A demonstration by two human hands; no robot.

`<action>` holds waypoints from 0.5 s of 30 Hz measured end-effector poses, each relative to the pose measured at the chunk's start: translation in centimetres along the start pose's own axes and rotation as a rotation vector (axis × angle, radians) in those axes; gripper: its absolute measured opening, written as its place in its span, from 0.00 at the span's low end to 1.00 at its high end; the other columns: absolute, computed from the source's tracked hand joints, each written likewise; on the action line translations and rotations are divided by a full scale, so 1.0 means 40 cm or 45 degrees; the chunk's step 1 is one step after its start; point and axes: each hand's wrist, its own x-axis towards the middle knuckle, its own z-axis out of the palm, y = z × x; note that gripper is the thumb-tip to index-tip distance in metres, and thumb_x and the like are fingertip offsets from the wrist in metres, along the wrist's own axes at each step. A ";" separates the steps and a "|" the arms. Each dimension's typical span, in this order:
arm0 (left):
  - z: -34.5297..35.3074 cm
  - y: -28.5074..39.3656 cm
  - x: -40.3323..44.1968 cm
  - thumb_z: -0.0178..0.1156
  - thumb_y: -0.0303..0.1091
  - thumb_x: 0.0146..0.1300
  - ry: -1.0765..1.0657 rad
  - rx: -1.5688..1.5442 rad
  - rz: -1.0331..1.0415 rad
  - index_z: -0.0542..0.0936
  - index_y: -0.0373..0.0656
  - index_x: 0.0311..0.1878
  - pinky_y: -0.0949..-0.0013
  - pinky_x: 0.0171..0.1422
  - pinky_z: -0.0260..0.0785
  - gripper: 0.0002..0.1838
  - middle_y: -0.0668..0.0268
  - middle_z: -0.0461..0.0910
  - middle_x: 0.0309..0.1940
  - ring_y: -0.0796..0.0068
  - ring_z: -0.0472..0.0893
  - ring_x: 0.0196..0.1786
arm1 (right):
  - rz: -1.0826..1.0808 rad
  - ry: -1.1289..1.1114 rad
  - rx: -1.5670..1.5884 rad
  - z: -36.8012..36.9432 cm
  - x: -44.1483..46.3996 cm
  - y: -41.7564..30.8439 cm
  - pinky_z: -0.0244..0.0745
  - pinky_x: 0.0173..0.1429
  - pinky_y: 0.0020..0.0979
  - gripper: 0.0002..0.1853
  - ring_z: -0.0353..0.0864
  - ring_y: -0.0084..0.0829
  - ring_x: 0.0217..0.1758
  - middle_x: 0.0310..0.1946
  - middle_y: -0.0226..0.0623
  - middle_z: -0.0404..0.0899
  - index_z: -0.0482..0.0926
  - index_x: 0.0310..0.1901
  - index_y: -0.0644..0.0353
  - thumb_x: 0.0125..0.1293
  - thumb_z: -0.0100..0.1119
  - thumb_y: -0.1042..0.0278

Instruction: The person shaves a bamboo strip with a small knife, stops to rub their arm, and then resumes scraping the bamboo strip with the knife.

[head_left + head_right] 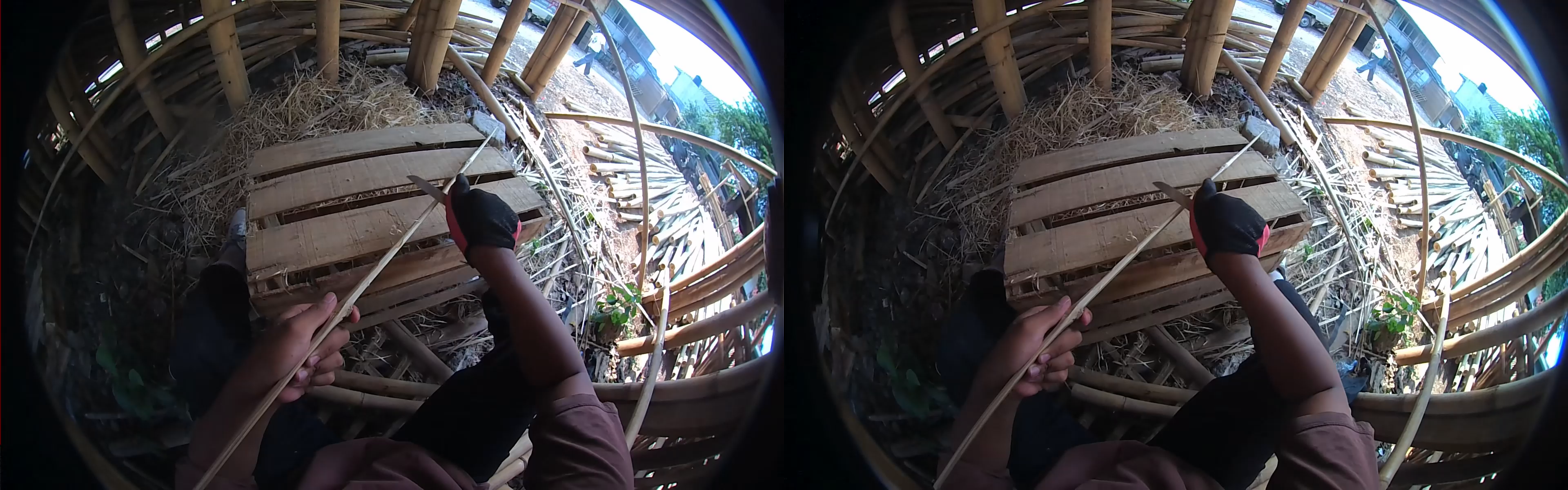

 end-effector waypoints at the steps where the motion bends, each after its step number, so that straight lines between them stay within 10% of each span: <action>1: -0.001 0.003 0.002 0.39 0.51 0.79 -0.023 0.002 0.008 0.71 0.41 0.47 0.81 0.10 0.45 0.21 0.76 0.57 0.09 0.88 0.54 0.06 | -0.021 0.067 -0.091 0.004 0.014 0.013 0.75 0.30 0.51 0.22 0.84 0.52 0.29 0.24 0.46 0.83 0.78 0.46 0.60 0.76 0.36 0.54; 8: 0.010 -0.005 0.007 0.40 0.50 0.79 0.001 0.019 0.014 0.71 0.40 0.48 0.81 0.10 0.45 0.21 0.76 0.58 0.10 0.88 0.54 0.06 | -0.269 -0.091 -0.004 -0.056 -0.198 -0.134 0.75 0.29 0.51 0.19 0.84 0.51 0.28 0.21 0.43 0.82 0.76 0.54 0.52 0.76 0.37 0.53; 13: 0.015 -0.008 0.014 0.40 0.51 0.79 -0.004 0.012 0.000 0.71 0.40 0.48 0.80 0.10 0.46 0.21 0.75 0.57 0.10 0.87 0.55 0.06 | 0.072 0.035 -0.040 -0.012 0.004 0.006 0.75 0.38 0.53 0.32 0.84 0.55 0.34 0.26 0.50 0.83 0.84 0.37 0.60 0.78 0.29 0.47; 15: 0.016 0.001 0.015 0.40 0.51 0.79 -0.016 0.015 -0.011 0.71 0.40 0.48 0.80 0.10 0.46 0.21 0.75 0.57 0.10 0.87 0.55 0.06 | 0.041 0.069 -0.021 -0.010 -0.026 -0.005 0.76 0.32 0.51 0.21 0.85 0.50 0.29 0.25 0.45 0.84 0.80 0.43 0.57 0.76 0.37 0.54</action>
